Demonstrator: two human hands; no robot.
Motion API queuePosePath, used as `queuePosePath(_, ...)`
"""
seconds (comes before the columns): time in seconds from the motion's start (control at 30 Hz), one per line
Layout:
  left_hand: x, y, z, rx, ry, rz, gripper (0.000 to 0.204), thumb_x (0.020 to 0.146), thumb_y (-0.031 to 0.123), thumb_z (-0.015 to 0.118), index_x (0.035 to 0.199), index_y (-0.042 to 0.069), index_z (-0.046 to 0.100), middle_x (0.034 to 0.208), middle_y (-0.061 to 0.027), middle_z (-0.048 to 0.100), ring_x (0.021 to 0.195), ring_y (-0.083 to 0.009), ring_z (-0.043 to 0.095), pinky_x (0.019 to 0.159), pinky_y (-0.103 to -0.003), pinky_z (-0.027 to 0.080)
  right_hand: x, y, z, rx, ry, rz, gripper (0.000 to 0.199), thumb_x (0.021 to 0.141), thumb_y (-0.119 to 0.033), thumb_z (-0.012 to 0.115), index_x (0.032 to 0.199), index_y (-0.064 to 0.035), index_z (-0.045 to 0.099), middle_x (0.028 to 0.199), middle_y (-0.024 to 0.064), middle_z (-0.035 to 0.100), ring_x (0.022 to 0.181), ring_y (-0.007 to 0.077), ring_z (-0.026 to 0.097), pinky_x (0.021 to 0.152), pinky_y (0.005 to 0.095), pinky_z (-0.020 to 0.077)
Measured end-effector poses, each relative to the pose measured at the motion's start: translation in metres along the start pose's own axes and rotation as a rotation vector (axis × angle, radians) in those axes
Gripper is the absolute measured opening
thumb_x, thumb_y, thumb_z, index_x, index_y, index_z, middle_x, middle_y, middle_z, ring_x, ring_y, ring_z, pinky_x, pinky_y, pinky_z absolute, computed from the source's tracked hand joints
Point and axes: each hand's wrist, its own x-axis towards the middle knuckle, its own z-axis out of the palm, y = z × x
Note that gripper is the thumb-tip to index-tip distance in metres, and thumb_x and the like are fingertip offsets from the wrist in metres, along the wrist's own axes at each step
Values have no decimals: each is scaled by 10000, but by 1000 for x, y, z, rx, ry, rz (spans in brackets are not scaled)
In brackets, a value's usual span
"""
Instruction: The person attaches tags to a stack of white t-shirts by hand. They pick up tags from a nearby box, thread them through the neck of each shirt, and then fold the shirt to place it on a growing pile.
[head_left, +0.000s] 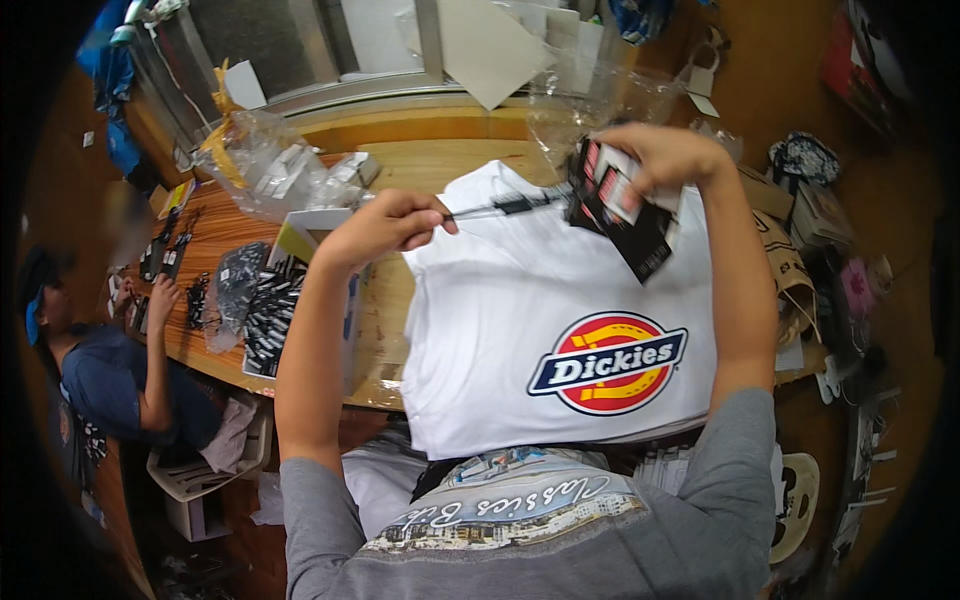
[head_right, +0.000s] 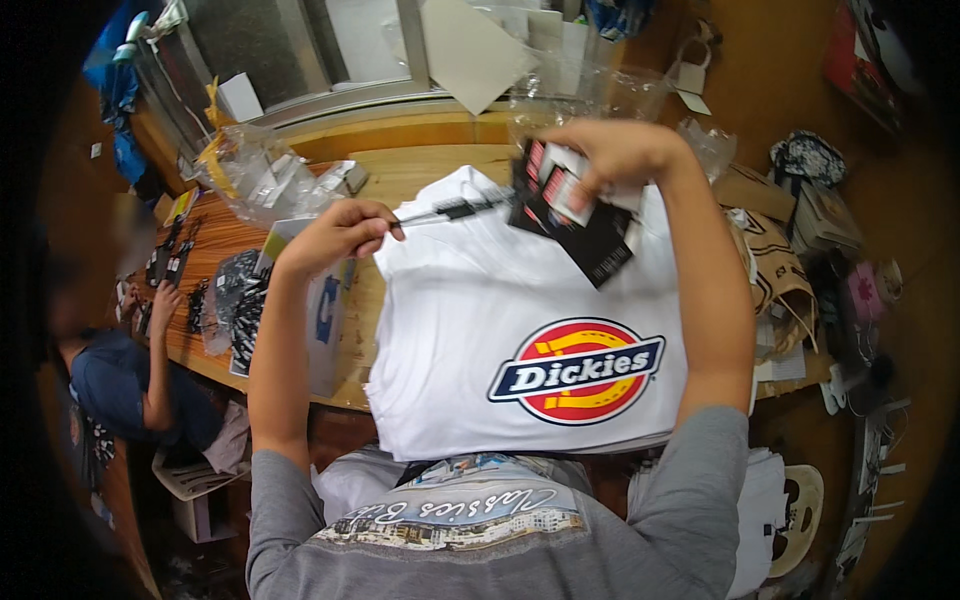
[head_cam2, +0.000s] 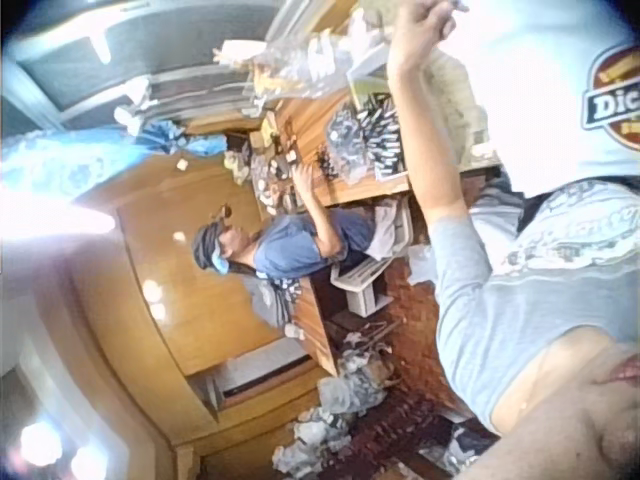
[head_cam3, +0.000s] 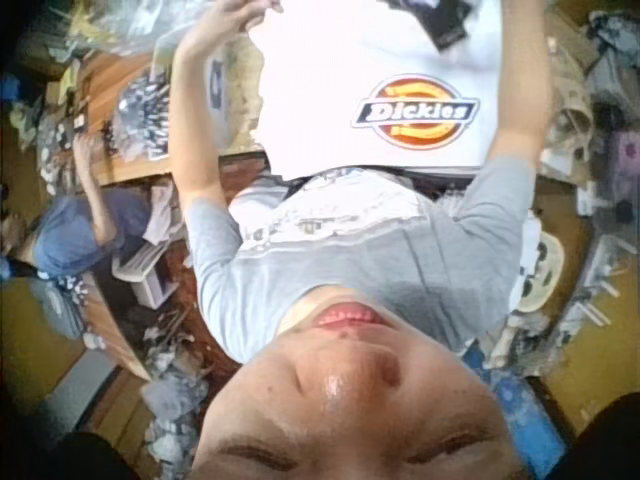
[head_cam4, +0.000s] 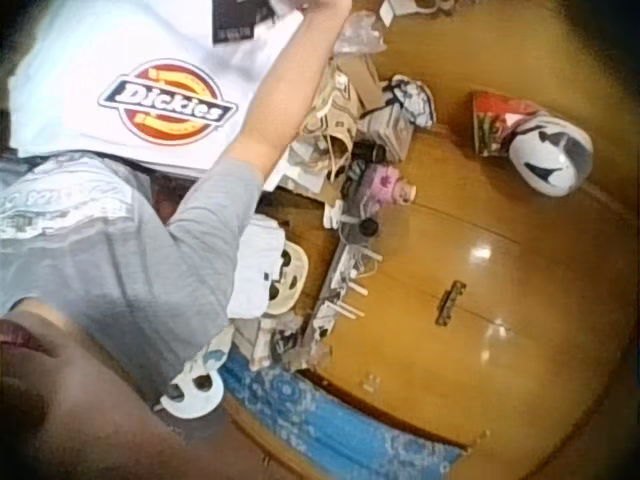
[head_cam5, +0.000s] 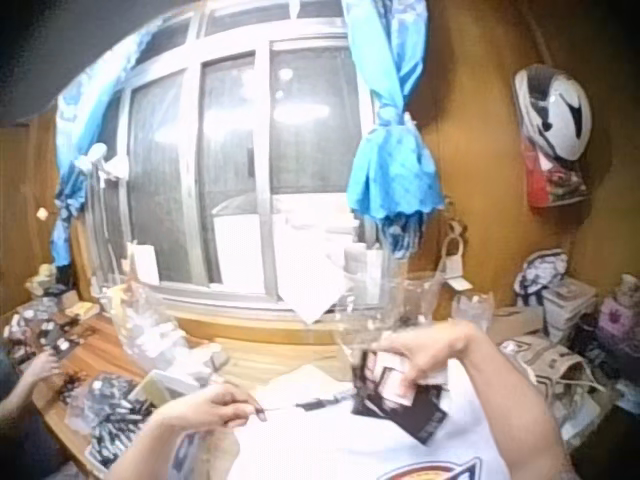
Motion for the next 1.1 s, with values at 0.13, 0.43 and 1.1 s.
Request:
queuePosePath(0.13, 69, -20, 47, 313, -60, -13, 145, 786, 130, 493, 754, 6, 560, 514, 13, 445, 470, -45, 378, 445, -190, 318, -52, 95, 48, 3, -54, 169, 615, 486, -131, 730, 1028, -22, 459, 865, 87, 567, 775, 176, 532, 690, 259, 417)
queuePosePath(0.43, 80, -18, 119, 848, 401, -174, 310, 739, 274, 528, 613, -6, 569, 602, -191, 547, 570, -346, 533, 553, -390, 425, -74, 108, 66, -175, 671, 190, 141, 665, -103, 572, 777, -24, 603, 716, 98, 595, 643, 183, 549, 601, 278, 420)
queuePosePath(1.1, 123, -32, 179, 538, 680, 398, 515, 643, 55, 613, 1098, 5, 378, 947, -156, 510, 856, -275, 501, 721, -316, 405, -8, 151, 58, 1013, 227, 23, 162, 765, -189, 549, 856, -59, 517, 843, 54, 589, 717, 122, 556, 673, 269, 447)
